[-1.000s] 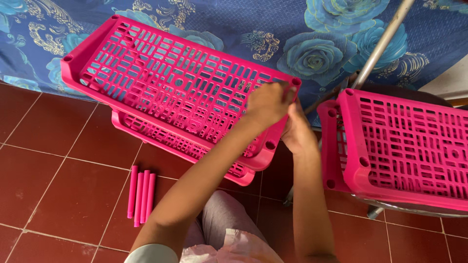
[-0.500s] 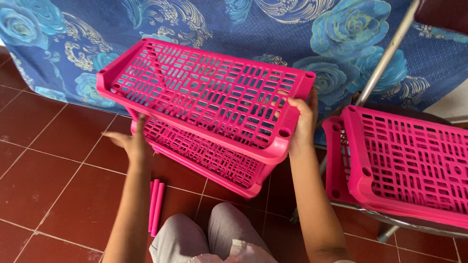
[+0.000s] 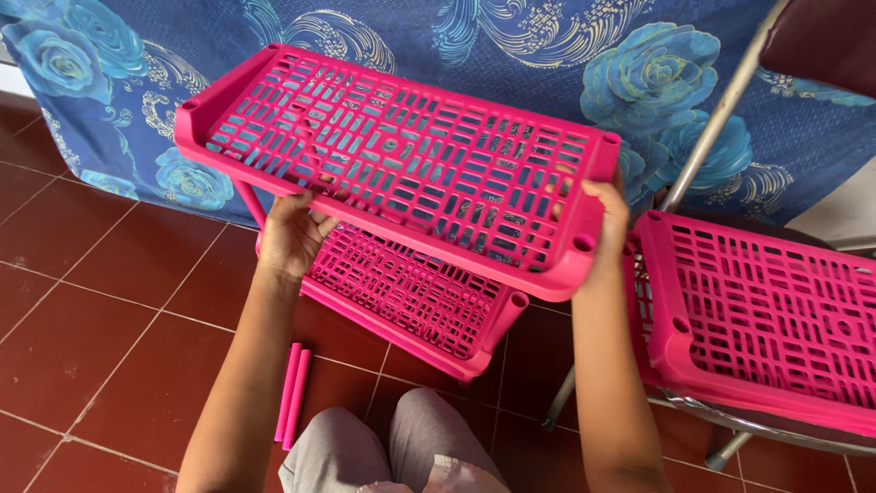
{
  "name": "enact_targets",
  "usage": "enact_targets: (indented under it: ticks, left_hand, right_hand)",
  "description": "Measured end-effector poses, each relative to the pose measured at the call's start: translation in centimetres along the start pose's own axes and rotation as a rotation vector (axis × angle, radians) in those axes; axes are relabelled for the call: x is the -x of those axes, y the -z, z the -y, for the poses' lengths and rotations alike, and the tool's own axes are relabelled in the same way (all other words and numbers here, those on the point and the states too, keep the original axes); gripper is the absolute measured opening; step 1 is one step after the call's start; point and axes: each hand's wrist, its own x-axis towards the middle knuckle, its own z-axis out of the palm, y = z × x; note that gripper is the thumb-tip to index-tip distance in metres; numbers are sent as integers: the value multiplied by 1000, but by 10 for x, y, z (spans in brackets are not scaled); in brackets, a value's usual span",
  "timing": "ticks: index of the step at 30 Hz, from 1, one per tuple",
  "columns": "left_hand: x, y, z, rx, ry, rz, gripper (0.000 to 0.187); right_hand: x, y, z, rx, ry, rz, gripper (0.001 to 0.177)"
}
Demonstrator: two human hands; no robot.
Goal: The person assembles a pink plastic storage rack by inserting curved handles and straight poles into the shelves. They repeatedly remove and reinsert the poles and handles, stacking the shelves on a chair and the floor during the process.
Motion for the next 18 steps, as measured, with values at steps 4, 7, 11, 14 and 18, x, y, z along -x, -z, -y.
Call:
enact_targets:
  ticks: [4,7,11,14,18]
  left_hand:
    - [12,-16,-6,224,97,36,54]
    - [22,-25,2,192,165,137,50]
    - [32,-49,19,171,174,87,36]
    - [45,-82,39,183,171,18,35]
    - [67,-131,65,166,198,12,36]
  right_hand:
    - [1,28,27,54,-12,51,61]
    - [2,43,59,223,-30,62,62]
    - [22,59,101,-147,-225,45,54]
    - [60,65,125,-420,-79,-20,57]
    - [135,69,120,-697,-17,-107,66]
